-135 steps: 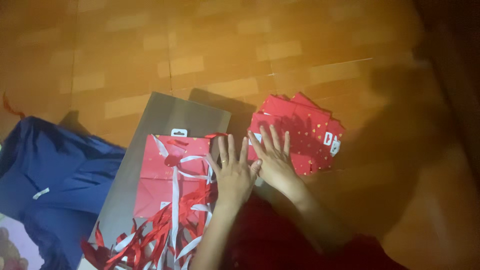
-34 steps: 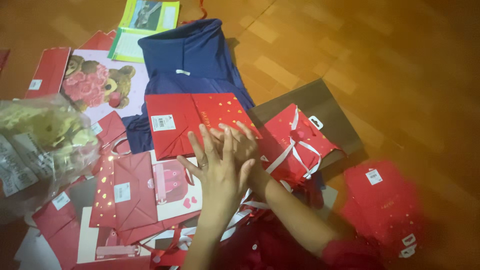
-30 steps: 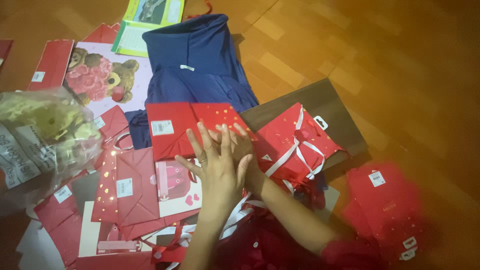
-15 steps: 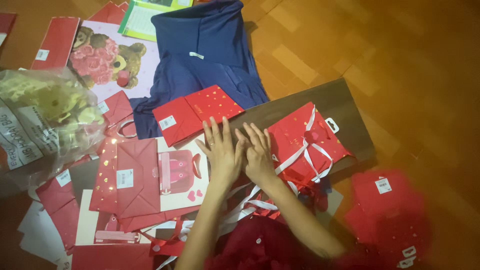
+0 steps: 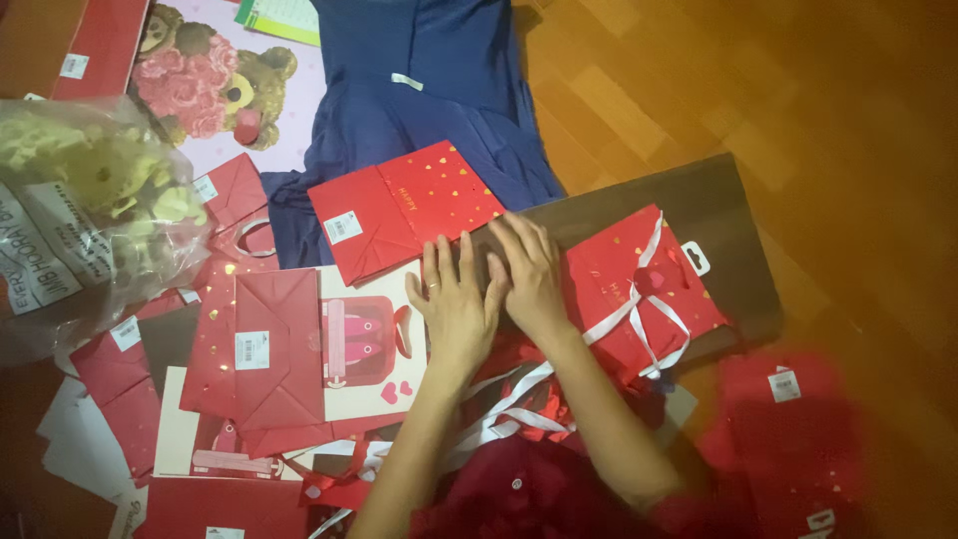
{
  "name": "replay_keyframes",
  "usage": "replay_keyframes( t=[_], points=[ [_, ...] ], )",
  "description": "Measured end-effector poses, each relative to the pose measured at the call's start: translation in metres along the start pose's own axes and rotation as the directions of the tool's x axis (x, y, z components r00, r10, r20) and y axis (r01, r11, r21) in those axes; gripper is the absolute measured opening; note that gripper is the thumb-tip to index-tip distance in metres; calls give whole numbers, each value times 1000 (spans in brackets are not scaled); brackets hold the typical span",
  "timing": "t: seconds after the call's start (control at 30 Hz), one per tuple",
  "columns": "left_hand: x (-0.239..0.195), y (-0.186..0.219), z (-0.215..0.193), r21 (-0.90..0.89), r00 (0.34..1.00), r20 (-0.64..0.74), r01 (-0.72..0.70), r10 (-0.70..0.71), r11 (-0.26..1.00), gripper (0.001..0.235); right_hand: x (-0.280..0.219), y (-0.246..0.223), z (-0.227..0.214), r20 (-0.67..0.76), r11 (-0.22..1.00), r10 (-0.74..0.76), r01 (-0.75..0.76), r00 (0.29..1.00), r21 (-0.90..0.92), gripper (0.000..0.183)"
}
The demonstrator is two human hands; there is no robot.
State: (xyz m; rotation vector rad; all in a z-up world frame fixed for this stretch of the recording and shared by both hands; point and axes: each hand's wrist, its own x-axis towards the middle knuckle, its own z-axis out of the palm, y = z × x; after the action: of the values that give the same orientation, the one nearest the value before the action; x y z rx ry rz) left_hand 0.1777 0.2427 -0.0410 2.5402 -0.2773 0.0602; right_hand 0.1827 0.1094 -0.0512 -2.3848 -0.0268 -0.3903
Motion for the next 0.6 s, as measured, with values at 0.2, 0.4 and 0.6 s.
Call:
replay_keyframes(
  t=[0.2,0.4,0.6],
  points=[
    [0,-2,-2,67,1000,-24,-15,17,998,75,47,8,21,117,945,-74,107,990,-310,74],
    [-3,0,-6,86,998,-61,-27,32,996,73,53,5,11,57,1000,14,-13,998,-15,46],
    [7,6,-32,-15,996,-87,-15,14,1000,69,28,-14,-7,-106,917,98,-48,989,396,24]
  ],
)
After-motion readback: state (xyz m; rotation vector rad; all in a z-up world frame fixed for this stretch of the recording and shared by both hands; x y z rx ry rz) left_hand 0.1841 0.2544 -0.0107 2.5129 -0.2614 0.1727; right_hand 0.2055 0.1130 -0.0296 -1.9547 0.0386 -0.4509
